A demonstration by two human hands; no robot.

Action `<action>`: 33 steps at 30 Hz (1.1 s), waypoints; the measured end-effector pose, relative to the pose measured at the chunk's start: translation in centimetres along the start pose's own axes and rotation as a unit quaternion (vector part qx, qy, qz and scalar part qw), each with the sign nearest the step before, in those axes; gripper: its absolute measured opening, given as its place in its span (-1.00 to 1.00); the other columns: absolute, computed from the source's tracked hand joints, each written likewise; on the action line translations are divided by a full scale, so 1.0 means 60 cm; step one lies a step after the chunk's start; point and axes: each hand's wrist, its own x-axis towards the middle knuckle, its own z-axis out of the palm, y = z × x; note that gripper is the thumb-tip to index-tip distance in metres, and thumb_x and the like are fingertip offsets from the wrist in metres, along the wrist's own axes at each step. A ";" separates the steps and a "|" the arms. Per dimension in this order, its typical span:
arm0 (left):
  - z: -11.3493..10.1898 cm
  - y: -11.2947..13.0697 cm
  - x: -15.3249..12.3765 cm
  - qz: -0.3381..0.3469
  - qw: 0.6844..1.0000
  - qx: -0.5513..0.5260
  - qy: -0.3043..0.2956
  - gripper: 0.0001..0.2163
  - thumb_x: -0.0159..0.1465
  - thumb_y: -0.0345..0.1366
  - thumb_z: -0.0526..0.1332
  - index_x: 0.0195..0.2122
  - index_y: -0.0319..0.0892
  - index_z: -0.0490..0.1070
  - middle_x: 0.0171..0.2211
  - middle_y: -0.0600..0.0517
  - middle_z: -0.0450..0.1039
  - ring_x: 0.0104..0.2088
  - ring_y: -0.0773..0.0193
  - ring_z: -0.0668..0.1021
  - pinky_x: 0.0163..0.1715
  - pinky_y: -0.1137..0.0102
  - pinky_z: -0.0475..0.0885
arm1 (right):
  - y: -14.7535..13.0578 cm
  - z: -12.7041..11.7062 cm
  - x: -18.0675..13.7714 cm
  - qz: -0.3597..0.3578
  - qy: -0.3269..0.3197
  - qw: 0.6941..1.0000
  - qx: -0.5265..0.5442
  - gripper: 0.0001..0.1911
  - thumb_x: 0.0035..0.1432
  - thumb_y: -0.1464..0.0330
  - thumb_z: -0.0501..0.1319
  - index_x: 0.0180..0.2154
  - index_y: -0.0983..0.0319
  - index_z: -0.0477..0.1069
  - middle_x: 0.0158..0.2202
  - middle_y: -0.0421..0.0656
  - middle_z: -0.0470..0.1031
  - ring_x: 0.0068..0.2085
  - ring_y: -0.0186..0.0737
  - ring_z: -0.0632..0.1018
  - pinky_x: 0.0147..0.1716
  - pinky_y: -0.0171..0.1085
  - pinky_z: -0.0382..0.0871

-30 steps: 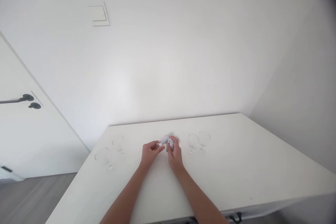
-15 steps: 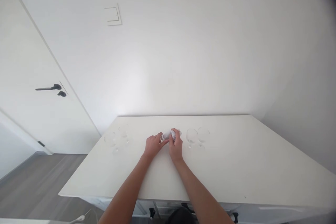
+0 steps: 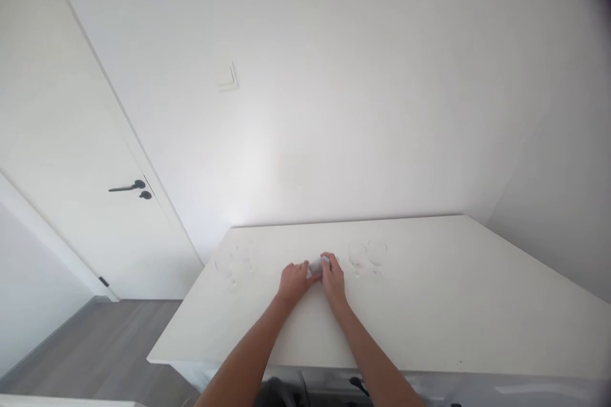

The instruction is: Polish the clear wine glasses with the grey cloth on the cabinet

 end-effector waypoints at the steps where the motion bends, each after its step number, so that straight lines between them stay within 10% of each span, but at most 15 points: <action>1: -0.013 0.003 -0.019 0.003 1.000 0.001 -0.002 -0.61 0.30 0.03 0.36 -0.06 -0.19 0.57 -0.30 -0.12 0.70 -0.25 0.01 0.69 -0.20 0.30 0.44 | -0.007 -0.013 -0.015 0.004 -0.007 1.000 0.011 -0.49 0.19 -0.07 0.12 -0.19 0.20 0.57 -0.17 -0.02 0.62 -0.13 0.03 0.58 -0.10 -0.09 0.47; 6: -0.090 0.006 -0.135 -0.049 0.980 -0.184 -0.062 -0.58 0.15 0.18 0.39 -0.32 -0.12 0.60 -0.49 0.02 0.61 -0.39 0.11 0.63 -0.35 0.36 0.36 | -0.075 -0.103 -0.127 0.082 -0.194 0.970 0.120 -0.33 0.25 -0.13 0.24 0.26 0.05 0.46 0.27 -0.04 0.48 0.25 0.07 0.50 0.17 -0.01 0.41; 9: -0.124 -0.003 -0.197 -0.098 0.903 -0.382 -0.169 -0.54 0.15 0.19 0.35 -0.50 -0.16 0.52 -0.64 0.06 0.44 -0.56 0.24 0.48 -0.50 0.40 0.27 | -0.130 -0.136 -0.193 0.043 -0.304 0.951 0.027 -0.34 0.29 -0.11 0.23 0.33 -0.05 0.38 0.39 -0.11 0.35 0.41 0.07 0.31 0.38 0.07 0.13; 12: -0.148 -0.006 -0.247 -0.147 0.859 -0.469 -0.145 -0.53 -0.01 0.17 0.45 -0.34 -0.16 0.59 -0.57 0.08 0.46 -0.53 0.23 0.47 -0.47 0.38 0.31 | -0.160 -0.144 -0.253 -0.018 -0.348 0.937 -0.028 -0.24 0.18 -0.11 0.32 0.35 -0.07 0.35 0.27 -0.08 0.48 0.34 0.16 0.40 0.35 0.08 0.18; 19: -0.210 0.056 -0.317 -0.061 0.965 -0.245 -0.070 -0.60 -0.04 0.18 0.49 -0.37 -0.03 0.70 -0.46 -0.07 0.63 -0.35 -0.04 0.58 -0.19 0.18 0.37 | -0.175 -0.135 -0.342 0.023 -0.166 0.986 0.000 -0.32 0.18 -0.20 0.26 0.22 -0.04 0.49 0.15 -0.03 0.55 0.11 0.20 0.59 0.10 0.04 0.49; 27: -0.256 0.066 -0.327 -0.142 0.852 -0.502 -0.045 -0.54 0.03 0.14 0.47 -0.34 -0.21 0.64 -0.56 0.00 0.54 -0.53 0.23 0.46 -0.45 0.36 0.33 | -0.279 -0.180 -0.351 -0.057 -0.278 0.949 -0.137 -0.36 0.20 -0.13 0.29 0.26 -0.11 0.46 0.20 -0.10 0.53 0.10 0.12 0.55 0.16 0.04 0.42; 33: -0.275 0.087 -0.337 -0.136 0.908 -0.397 0.011 -0.60 0.05 0.10 0.46 -0.51 -0.18 0.55 -0.62 0.08 0.44 -0.51 0.29 0.40 -0.43 0.39 0.25 | -0.283 -0.142 -0.369 -0.017 -0.128 0.990 -0.052 -0.36 0.28 -0.15 0.18 0.26 -0.03 0.43 0.15 -0.07 0.53 0.05 0.05 0.58 0.09 -0.05 0.47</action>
